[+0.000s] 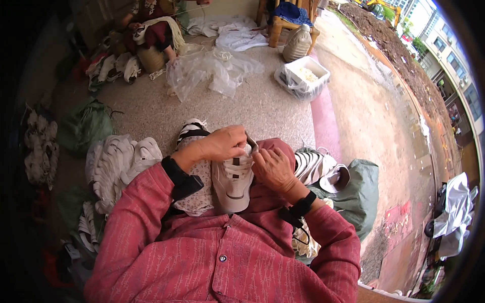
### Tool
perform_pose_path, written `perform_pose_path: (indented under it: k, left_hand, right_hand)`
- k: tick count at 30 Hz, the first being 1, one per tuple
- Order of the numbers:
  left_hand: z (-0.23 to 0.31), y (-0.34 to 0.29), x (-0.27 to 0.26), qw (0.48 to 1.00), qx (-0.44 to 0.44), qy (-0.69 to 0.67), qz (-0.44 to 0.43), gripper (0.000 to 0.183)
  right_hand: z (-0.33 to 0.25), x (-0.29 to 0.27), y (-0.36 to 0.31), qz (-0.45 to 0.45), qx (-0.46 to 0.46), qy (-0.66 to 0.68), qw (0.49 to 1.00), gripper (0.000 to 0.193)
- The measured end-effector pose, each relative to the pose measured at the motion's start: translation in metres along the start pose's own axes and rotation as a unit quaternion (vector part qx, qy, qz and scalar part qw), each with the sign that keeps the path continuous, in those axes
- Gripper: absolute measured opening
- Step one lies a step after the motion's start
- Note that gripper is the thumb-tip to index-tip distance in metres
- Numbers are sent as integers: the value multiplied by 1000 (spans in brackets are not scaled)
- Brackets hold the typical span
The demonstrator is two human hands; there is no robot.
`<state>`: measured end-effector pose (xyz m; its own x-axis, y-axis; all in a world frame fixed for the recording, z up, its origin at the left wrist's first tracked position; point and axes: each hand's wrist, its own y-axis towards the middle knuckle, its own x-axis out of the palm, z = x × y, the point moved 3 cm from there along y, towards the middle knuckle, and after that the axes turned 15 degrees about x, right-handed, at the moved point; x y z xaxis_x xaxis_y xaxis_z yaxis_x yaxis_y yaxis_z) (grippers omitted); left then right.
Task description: Lace a new shoe in a manufacturing environment.
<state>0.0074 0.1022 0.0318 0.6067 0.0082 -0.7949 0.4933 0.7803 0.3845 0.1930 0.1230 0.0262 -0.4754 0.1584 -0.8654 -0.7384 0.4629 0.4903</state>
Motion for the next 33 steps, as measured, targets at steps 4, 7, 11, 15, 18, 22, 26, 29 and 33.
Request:
perform_pose_path:
  k: [4, 7, 11, 15, 18, 22, 26, 29, 33]
  left_hand:
    - [-7, -3, -15, 995, -65, -68, -15, 18]
    - [-3, -3, -20, 995, -52, -75, -31, 20]
    - [3, -5, -18, 999, -8, -18, -29, 21]
    - [-1, -6, -11, 999, 0, 31, -25, 16]
    - [-2, -9, -11, 998, 18, 38, 38, 9]
    - [5, -25, -23, 967, 68, 199, 142, 3]
    - [10, -45, -30, 960, 45, 242, 131, 3]
    - [18, -61, -30, 956, -18, 209, 203, 8]
    - [36, -92, -19, 961, -197, -60, 185, 14]
  right_hand:
    - [-6, 8, 1, -4, -29, 46, 999, 25]
    - [-4, 8, 1, 3, -8, 57, 998, 22]
    - [-3, 3, -6, -8, 35, -5, 999, 19]
    - [-11, -2, -10, -12, 14, -42, 999, 16]
    - [-11, -3, -6, -15, 35, -37, 999, 16]
    - [-2, -6, -1, -86, 124, 58, 987, 18]
    - [11, -10, 3, -228, 225, 210, 924, 20]
    - [16, -18, 7, -263, 220, 246, 906, 29]
    - [23, -22, 10, -262, 201, 274, 903, 29]
